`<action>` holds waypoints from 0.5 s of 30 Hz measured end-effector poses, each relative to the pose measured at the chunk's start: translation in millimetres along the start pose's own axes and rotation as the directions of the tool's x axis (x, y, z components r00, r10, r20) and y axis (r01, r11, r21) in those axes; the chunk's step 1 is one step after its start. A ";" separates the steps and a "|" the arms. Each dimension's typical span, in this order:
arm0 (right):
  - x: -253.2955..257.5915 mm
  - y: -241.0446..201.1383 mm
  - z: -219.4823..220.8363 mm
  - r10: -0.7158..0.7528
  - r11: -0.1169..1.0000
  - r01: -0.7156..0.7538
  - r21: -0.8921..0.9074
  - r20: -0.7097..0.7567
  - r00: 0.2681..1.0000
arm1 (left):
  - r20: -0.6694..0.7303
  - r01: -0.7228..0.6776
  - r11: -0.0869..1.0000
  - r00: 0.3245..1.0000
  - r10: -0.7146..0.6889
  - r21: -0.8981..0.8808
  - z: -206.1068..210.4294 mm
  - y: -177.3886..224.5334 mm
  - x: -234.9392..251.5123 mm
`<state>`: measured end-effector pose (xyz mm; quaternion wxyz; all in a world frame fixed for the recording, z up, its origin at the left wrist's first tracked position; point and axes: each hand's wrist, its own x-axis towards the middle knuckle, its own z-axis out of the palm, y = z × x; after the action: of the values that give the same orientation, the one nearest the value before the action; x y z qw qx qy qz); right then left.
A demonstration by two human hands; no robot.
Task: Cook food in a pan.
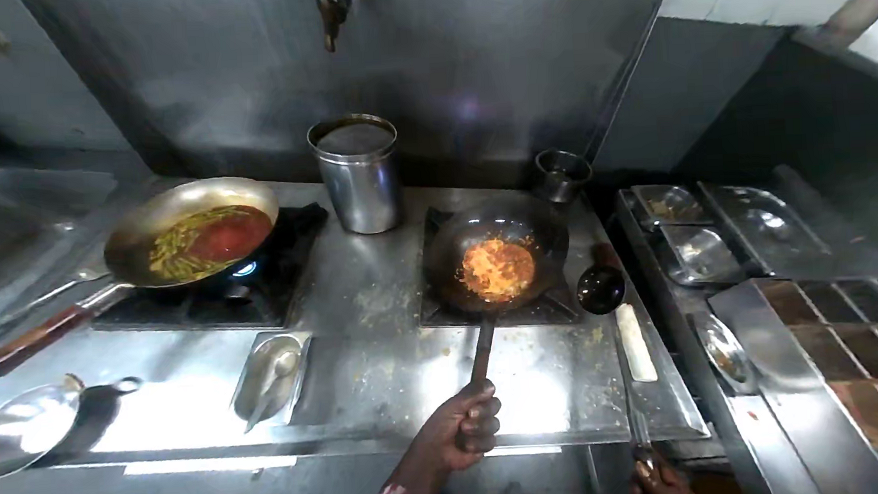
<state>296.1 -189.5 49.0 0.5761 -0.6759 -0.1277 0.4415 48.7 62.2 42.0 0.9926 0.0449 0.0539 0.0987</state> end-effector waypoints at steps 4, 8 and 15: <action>34.6 11.2 -11.5 0.026 0.977 -0.044 0.208 0.089 0.996 | -0.052 -0.021 0.988 0.998 0.029 0.153 -24.9 -14.2 -8.2; 76.2 15.1 -10.6 0.038 0.956 -0.081 0.280 0.156 0.987 | -0.216 -0.023 0.950 0.972 0.094 0.312 -52.9 -24.9 -17.9; 127.5 12.7 -12.6 0.067 0.980 -0.050 -0.195 0.079 0.995 | -0.393 0.014 0.883 0.899 0.194 0.469 -61.6 -45.2 -28.4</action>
<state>374.9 -114.9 -20.4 0.4887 -0.7124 -0.1744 0.4724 22.5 17.2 -20.7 0.9111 0.2583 0.2903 0.1375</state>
